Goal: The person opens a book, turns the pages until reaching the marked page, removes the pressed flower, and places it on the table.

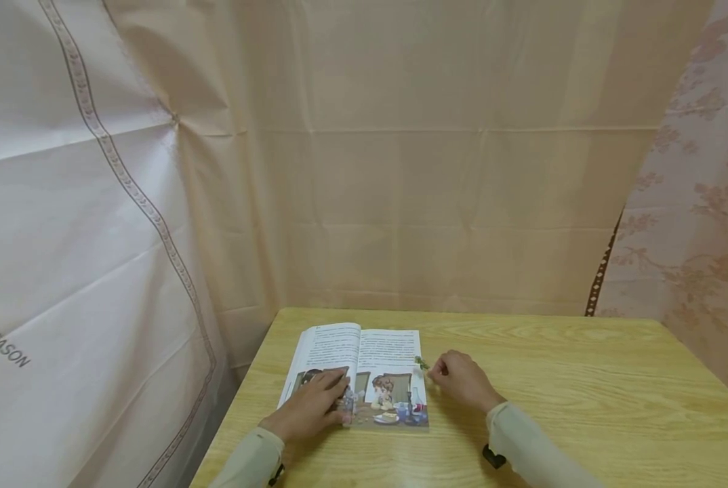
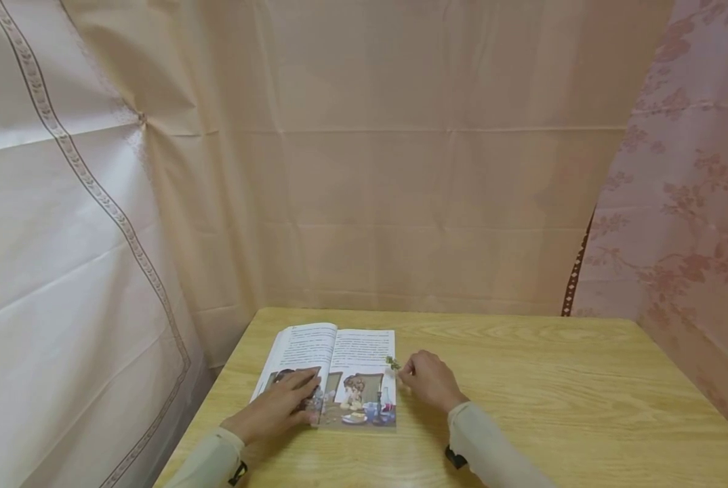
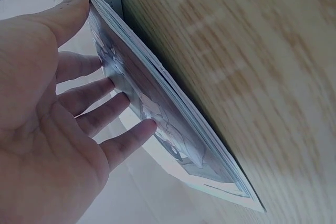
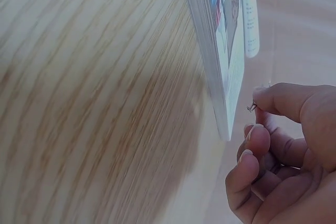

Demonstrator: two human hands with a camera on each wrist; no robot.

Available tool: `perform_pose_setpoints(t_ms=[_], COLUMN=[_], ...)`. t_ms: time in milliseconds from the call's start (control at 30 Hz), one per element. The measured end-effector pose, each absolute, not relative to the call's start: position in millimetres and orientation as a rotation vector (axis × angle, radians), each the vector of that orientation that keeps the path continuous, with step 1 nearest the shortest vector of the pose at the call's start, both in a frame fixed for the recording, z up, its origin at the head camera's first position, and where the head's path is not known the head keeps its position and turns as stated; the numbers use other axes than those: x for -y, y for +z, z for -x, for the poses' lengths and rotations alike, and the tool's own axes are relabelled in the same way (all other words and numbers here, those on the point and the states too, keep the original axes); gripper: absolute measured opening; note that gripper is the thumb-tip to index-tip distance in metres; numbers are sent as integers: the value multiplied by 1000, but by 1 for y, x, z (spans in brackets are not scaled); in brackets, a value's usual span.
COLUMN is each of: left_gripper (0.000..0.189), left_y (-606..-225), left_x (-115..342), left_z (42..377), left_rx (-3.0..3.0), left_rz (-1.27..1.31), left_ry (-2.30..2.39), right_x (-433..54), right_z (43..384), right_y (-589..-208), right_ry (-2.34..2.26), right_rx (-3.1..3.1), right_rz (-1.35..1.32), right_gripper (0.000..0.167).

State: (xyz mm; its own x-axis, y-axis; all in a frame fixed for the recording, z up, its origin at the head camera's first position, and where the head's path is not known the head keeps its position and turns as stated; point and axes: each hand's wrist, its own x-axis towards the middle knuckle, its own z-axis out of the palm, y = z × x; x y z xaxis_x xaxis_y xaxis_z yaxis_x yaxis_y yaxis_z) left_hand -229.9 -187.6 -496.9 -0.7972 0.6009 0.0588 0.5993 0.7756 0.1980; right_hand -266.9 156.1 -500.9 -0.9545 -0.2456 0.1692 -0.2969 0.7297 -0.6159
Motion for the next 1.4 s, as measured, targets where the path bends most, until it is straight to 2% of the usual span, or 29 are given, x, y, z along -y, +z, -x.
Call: perform_pose_setpoints(t_ms=[400,700,1100,1400], left_gripper=[76,75,74,74], left_y=[-499,-497,-497,-499], left_x=[190,191,191,191], left_z=[233,232,230,231], left_rx=[-2957,-2942,-2942,-2945], left_rz=[-1017,-1007,-1023,-1024], left_ry=[323,327,346,342], right_x=[-173,-185,-197,-206], right_z=[265,261,255,252], right_y=[-499,-502,-512,-516], right_ry=[1033,1060,1036,1003], right_rx=[2859,2871,2873,2908], right_rz=[-398,-396,-354,-263], right_gripper=[16,24,24,36])
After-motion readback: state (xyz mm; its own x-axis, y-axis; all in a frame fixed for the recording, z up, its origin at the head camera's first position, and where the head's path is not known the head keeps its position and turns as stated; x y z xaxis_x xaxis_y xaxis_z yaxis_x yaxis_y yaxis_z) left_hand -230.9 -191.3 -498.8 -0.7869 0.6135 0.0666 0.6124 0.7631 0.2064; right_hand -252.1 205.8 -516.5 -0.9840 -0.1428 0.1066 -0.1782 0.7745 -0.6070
